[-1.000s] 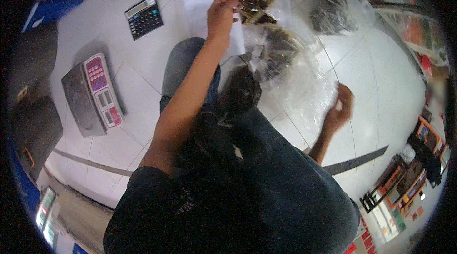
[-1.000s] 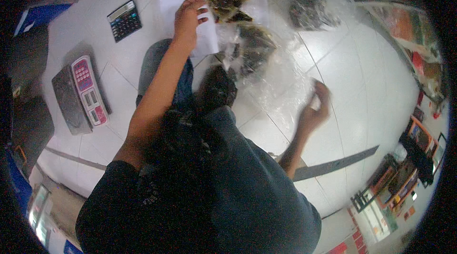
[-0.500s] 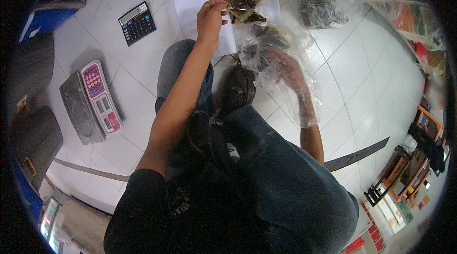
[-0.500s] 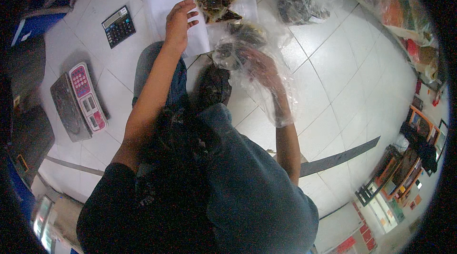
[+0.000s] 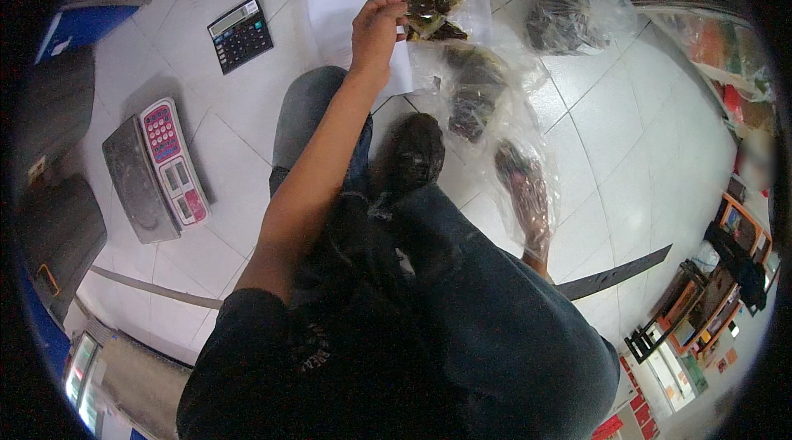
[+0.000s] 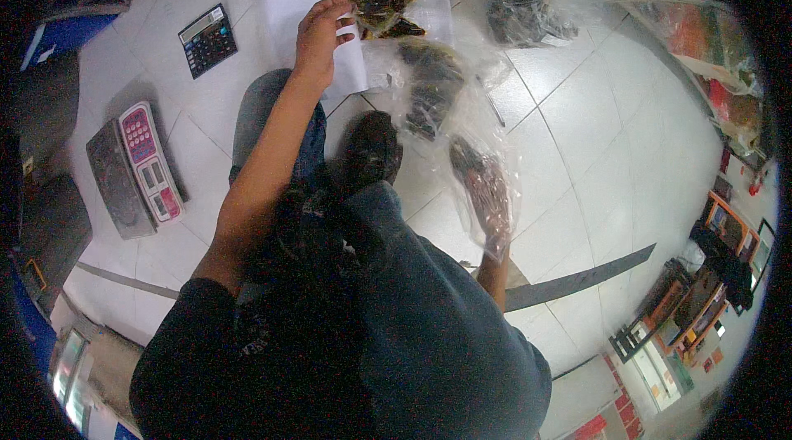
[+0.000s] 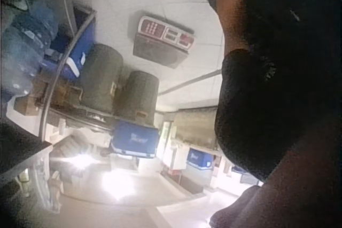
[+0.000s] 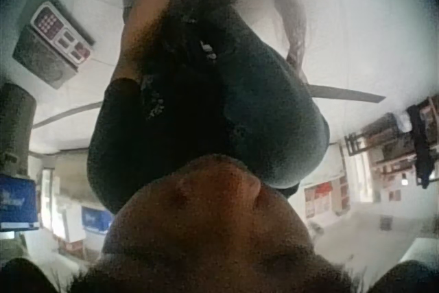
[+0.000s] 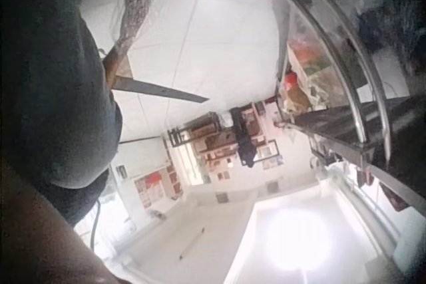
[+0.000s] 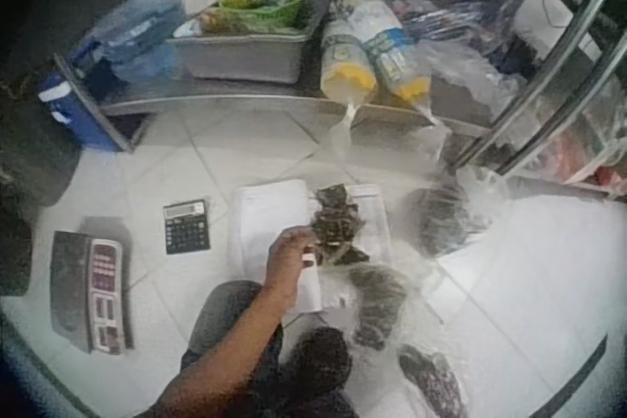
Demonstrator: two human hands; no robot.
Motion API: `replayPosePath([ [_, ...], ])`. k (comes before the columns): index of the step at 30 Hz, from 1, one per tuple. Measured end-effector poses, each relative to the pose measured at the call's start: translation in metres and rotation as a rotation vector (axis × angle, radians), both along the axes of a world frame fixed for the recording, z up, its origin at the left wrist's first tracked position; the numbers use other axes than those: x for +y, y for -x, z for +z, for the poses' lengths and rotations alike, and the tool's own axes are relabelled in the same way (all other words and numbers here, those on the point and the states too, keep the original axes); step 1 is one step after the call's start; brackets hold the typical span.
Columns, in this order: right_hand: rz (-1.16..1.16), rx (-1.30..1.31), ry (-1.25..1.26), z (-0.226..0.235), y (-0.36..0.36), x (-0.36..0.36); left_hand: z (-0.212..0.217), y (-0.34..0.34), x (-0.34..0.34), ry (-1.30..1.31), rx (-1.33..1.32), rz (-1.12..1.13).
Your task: The person sits on the floor, opens a plastic bag containing dark items, and separates them into smaller portions. They write in a notebook, use a calculator, and place items into a plastic bag. The person moves around the room to retrieve and place items.
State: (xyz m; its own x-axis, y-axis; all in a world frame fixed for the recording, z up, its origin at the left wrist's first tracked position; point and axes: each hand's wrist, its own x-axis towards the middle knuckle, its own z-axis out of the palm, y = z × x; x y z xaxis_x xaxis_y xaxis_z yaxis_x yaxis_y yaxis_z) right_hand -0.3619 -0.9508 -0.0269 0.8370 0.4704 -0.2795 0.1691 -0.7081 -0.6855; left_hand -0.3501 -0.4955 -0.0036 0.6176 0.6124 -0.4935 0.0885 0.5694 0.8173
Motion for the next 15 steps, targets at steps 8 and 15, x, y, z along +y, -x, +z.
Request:
replayPosePath([
  [8, -0.715, -0.205, -0.286, 0.145, -0.036, -0.058, 0.009, 0.007, 0.002, -0.023, 0.008, 0.033],
  [15, -0.115, -0.734, -0.517, 0.154, -0.108, 0.207, 0.004, 0.01, 0.01, -0.041, 0.043, 0.026],
])
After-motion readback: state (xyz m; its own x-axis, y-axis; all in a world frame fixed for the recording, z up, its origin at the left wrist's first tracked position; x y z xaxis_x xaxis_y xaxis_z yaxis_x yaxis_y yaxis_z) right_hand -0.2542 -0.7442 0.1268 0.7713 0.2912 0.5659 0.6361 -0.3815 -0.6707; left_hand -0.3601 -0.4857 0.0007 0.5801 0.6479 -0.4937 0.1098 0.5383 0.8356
